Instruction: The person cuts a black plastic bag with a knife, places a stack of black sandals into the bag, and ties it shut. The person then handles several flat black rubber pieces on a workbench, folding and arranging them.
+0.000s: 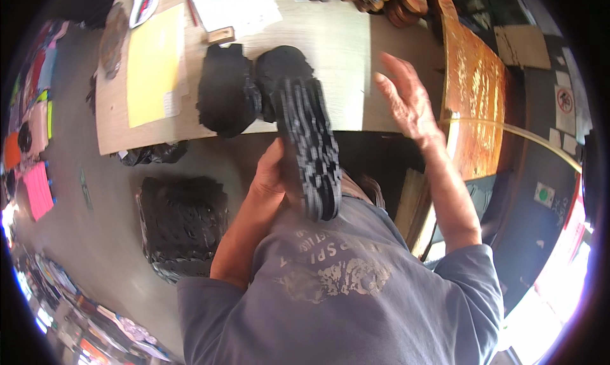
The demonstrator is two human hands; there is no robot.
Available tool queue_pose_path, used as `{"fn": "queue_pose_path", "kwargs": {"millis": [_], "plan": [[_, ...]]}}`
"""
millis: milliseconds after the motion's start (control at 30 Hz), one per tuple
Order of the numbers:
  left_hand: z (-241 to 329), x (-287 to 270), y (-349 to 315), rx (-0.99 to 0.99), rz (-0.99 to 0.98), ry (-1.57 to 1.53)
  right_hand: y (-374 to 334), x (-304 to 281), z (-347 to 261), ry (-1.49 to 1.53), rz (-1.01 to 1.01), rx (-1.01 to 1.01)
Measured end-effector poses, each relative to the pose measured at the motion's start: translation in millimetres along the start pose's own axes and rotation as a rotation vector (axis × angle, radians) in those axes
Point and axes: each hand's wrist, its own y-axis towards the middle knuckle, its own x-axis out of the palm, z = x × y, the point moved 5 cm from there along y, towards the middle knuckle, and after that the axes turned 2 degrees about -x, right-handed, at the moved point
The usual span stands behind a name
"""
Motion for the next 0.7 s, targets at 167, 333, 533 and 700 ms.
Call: {"fn": "queue_pose_path", "kwargs": {"millis": [167,333,533,700], "plan": [[48,-24,-70,0.230,0.221,0.300,-19,-25,121,-1.028,-0.517,0.185],[53,-23,-127,0.150,0.280,0.430,-43,-2,163,-1.262,-0.908,0.150],[38,-35,-158,0.169,0.207,0.348,-42,5,140,-1.057,-1.077,0.364],[29,-86,-207,0.529,0.420,0.012,-82,28,99,-0.616,-1.152,0.486]]}}
